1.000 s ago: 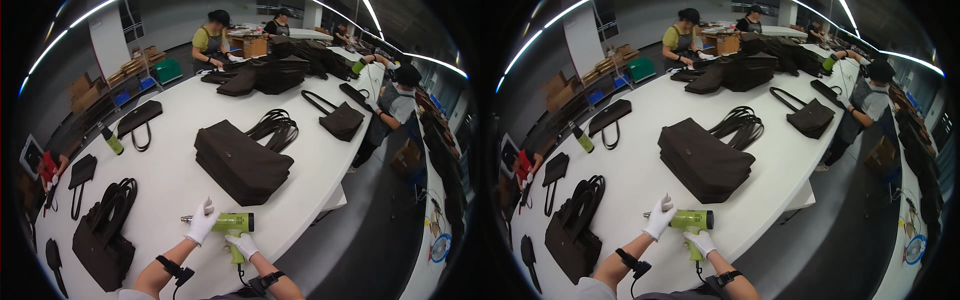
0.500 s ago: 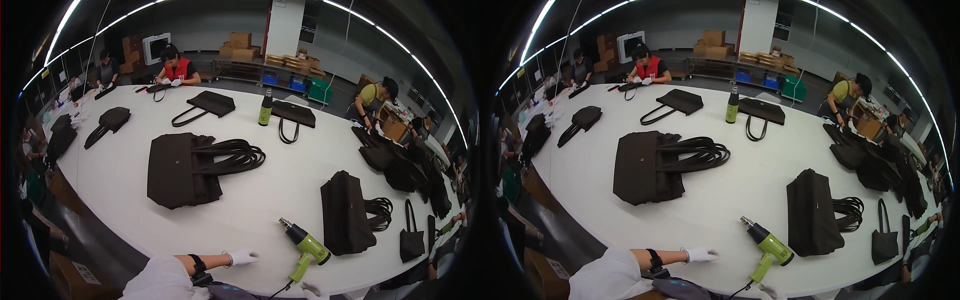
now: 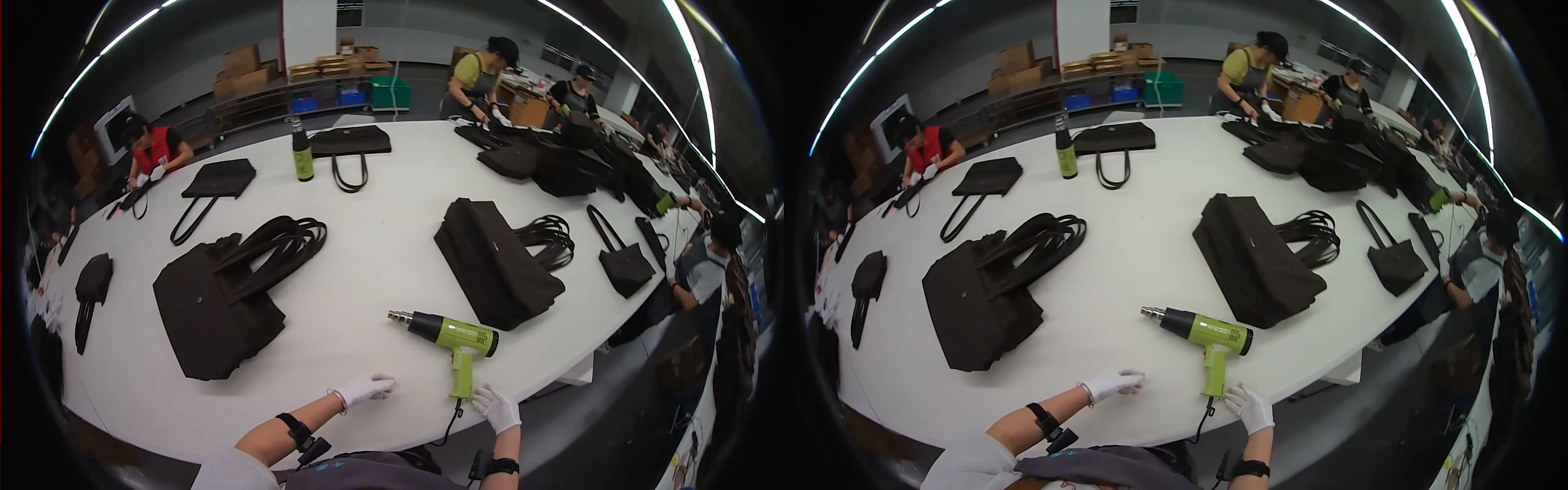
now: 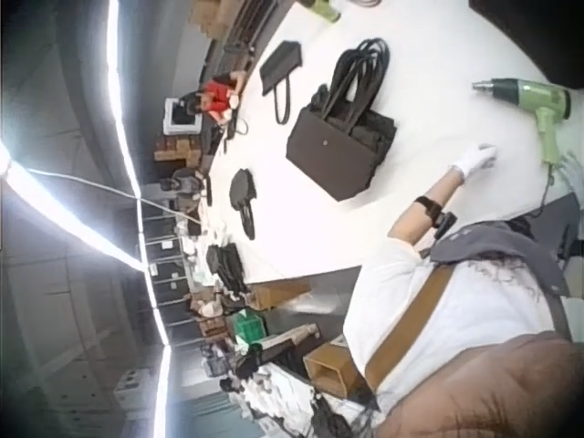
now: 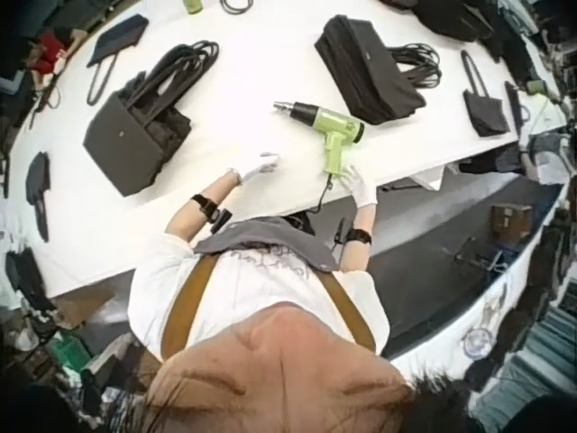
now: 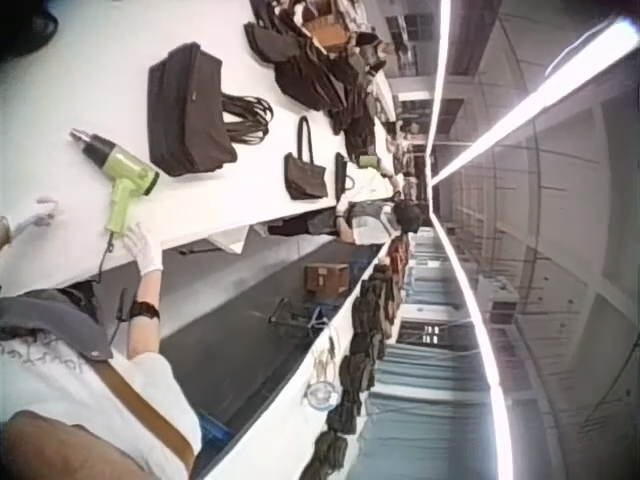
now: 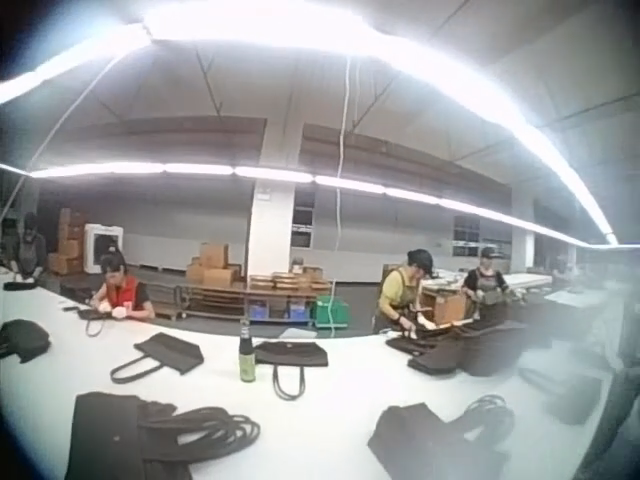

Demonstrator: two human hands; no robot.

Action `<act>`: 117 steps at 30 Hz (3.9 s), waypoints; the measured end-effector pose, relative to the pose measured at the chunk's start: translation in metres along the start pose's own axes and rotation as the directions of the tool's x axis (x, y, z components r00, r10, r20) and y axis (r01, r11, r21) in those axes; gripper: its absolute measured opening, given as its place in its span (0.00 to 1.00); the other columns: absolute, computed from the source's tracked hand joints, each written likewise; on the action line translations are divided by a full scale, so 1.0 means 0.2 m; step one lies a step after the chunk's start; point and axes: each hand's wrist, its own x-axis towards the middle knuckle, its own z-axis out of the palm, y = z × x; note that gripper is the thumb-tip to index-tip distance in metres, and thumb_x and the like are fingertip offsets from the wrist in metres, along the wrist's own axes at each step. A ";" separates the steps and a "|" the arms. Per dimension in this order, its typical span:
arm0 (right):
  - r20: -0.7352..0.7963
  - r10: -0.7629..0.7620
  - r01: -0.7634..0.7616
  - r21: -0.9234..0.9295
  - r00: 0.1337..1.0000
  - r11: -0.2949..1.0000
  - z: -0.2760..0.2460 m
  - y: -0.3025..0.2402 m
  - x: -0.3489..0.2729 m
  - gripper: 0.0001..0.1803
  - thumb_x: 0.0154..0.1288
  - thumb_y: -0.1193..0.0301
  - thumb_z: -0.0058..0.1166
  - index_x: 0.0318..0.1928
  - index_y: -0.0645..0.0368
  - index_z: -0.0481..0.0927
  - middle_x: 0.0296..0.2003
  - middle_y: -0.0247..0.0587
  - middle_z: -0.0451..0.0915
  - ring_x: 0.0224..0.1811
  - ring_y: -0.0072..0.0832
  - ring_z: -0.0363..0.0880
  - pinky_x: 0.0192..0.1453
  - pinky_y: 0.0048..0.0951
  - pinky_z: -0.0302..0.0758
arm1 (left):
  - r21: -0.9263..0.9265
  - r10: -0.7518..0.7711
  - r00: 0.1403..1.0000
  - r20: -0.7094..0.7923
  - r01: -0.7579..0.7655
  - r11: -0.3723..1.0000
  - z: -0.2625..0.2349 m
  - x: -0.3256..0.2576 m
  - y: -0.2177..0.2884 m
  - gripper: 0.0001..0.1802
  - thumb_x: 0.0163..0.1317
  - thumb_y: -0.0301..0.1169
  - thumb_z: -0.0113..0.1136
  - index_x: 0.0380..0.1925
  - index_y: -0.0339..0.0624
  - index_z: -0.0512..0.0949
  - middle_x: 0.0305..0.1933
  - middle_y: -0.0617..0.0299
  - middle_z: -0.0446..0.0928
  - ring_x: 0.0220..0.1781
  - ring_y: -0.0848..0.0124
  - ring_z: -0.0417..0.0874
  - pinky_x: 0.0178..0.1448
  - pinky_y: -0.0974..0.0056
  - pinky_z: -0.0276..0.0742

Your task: Using a heat gun to smooth and finish leather tote bags at a workshop station.

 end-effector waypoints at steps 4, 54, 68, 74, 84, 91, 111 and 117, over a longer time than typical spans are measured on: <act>-0.056 -0.317 0.290 -0.281 0.947 0.915 0.04 -0.25 0.09 0.35 0.68 0.60 0.49 0.67 0.67 0.55 0.64 0.63 0.61 0.64 0.52 0.65 0.63 0.48 0.70 | 0.096 0.124 0.989 -0.082 -0.116 0.989 0.02 0.07 0.47 0.33 0.62 0.50 0.60 0.60 0.40 0.68 0.52 0.60 0.75 0.51 0.75 0.77 0.56 0.68 0.72; 0.997 0.001 0.955 -0.070 0.073 -0.290 2.86 0.17 0.07 0.30 0.57 0.81 0.53 0.61 0.71 0.63 0.56 0.50 0.74 0.58 0.34 0.73 0.62 0.29 0.68 | -0.771 0.944 -0.073 -0.321 -0.559 -0.305 -1.09 -0.78 1.33 0.27 0.73 0.47 0.37 0.62 0.41 0.66 0.64 0.56 0.70 0.63 0.58 0.71 0.69 0.56 0.66; -0.086 0.990 0.994 0.030 0.112 -0.110 2.56 2.20 -0.17 0.17 0.61 0.62 0.47 0.40 0.62 0.80 0.39 0.54 0.81 0.43 0.50 0.80 0.49 0.41 0.76 | -0.231 -0.456 0.062 -0.888 -0.918 0.324 -2.25 -1.79 -1.02 0.36 0.68 0.47 0.48 0.70 0.44 0.53 0.75 0.53 0.53 0.67 0.55 0.66 0.65 0.56 0.68; -0.031 0.969 0.960 -0.132 0.244 -0.246 2.28 1.95 -0.09 0.20 0.65 0.59 0.46 0.48 0.61 0.77 0.43 0.50 0.81 0.46 0.46 0.81 0.51 0.39 0.76 | -0.152 -0.418 0.049 -0.907 -0.964 0.217 -2.04 -1.75 -1.27 0.30 0.69 0.38 0.49 0.67 0.37 0.57 0.67 0.46 0.63 0.61 0.57 0.72 0.56 0.64 0.75; -0.033 0.643 0.408 -0.747 0.765 -0.525 1.74 1.48 0.13 0.20 0.62 0.56 0.55 0.45 0.60 0.80 0.37 0.43 0.83 0.38 0.32 0.81 0.46 0.31 0.76 | -0.505 -0.258 0.437 -0.861 -0.794 0.338 -1.69 -1.41 -0.47 0.39 0.62 0.52 0.59 0.64 0.35 0.62 0.64 0.48 0.68 0.63 0.56 0.71 0.60 0.60 0.73; -0.056 0.621 0.207 -0.916 0.782 -0.343 1.11 1.41 0.18 0.20 0.61 0.61 0.59 0.47 0.64 0.79 0.36 0.42 0.83 0.36 0.29 0.81 0.43 0.27 0.76 | -0.507 -0.073 0.574 -0.815 -0.648 0.568 -1.56 -1.22 -0.37 0.36 0.56 0.48 0.68 0.56 0.32 0.72 0.56 0.48 0.75 0.57 0.59 0.77 0.59 0.58 0.75; 0.379 0.282 0.387 -0.922 0.882 0.027 1.72 1.79 0.79 0.29 0.59 0.71 0.59 0.61 0.60 0.69 0.46 0.47 0.80 0.45 0.31 0.79 0.47 0.28 0.75 | -0.509 -0.098 0.564 -0.820 -0.639 0.577 -1.50 -1.15 -0.35 0.33 0.57 0.50 0.65 0.55 0.39 0.74 0.57 0.55 0.75 0.58 0.61 0.76 0.62 0.56 0.72; 0.393 0.221 0.419 -0.905 0.893 -0.081 1.66 1.85 0.68 0.19 0.59 0.75 0.57 0.51 0.65 0.76 0.41 0.45 0.82 0.42 0.32 0.80 0.49 0.31 0.74 | -0.489 -0.085 0.570 -0.817 -0.606 0.627 -1.53 -1.14 -0.45 0.33 0.58 0.50 0.65 0.55 0.37 0.74 0.56 0.54 0.76 0.57 0.62 0.77 0.62 0.59 0.73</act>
